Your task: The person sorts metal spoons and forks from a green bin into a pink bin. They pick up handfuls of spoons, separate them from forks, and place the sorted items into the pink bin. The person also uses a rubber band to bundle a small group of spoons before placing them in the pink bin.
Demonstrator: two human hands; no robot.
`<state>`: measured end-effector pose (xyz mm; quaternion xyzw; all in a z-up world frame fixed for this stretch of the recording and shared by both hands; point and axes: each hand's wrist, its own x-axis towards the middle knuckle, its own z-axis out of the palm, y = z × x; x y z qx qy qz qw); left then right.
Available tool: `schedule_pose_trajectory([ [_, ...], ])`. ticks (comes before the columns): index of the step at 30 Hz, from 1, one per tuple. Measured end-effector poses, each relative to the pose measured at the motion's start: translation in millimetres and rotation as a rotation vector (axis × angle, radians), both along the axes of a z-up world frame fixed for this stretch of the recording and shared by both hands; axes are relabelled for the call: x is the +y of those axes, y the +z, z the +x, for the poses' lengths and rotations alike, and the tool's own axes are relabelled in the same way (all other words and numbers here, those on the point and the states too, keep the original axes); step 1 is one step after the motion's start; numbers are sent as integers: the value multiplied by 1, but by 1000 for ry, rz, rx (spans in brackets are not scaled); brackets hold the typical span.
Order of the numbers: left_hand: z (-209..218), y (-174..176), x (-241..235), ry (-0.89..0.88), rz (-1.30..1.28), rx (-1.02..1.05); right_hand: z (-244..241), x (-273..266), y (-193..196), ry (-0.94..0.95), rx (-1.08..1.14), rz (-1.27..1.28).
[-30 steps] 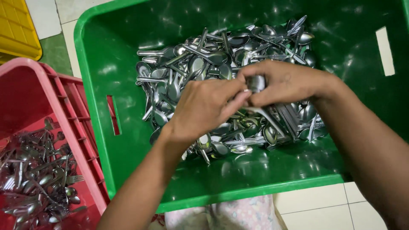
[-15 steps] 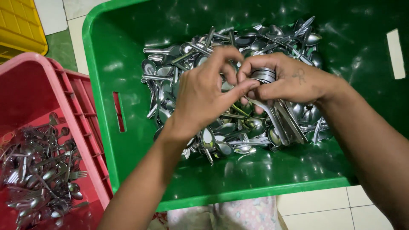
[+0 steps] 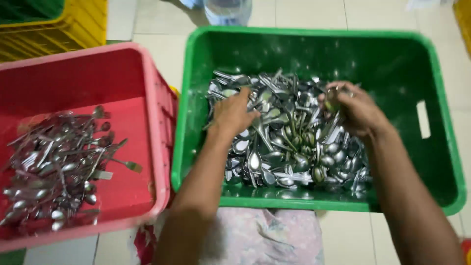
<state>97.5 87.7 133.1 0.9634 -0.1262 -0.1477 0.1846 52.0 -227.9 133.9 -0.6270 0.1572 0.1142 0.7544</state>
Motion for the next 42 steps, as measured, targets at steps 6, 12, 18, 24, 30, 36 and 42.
schedule_pose_trajectory([
  [6, -68, 22, 14, 59, -614, 216, -50, 81, 35, -2, -117, -322],
  [12, -56, -40, -8, 186, -775, 114, -27, 131, -15, -78, -219, -426],
  [18, -57, -8, 29, 594, -641, -156, -20, 158, -21, -88, -221, -327],
  [24, -44, -37, 19, 429, -625, -254, -8, 122, -42, -106, -1, -421],
  [30, -55, -40, 15, 241, -618, -116, -23, 125, -28, 33, -24, -344],
  [36, -50, -42, 14, 185, -521, -83, -48, 133, -16, 21, -165, -311],
  [42, -57, -30, 9, 39, -549, 0, -43, 128, -38, -34, -198, -178],
])
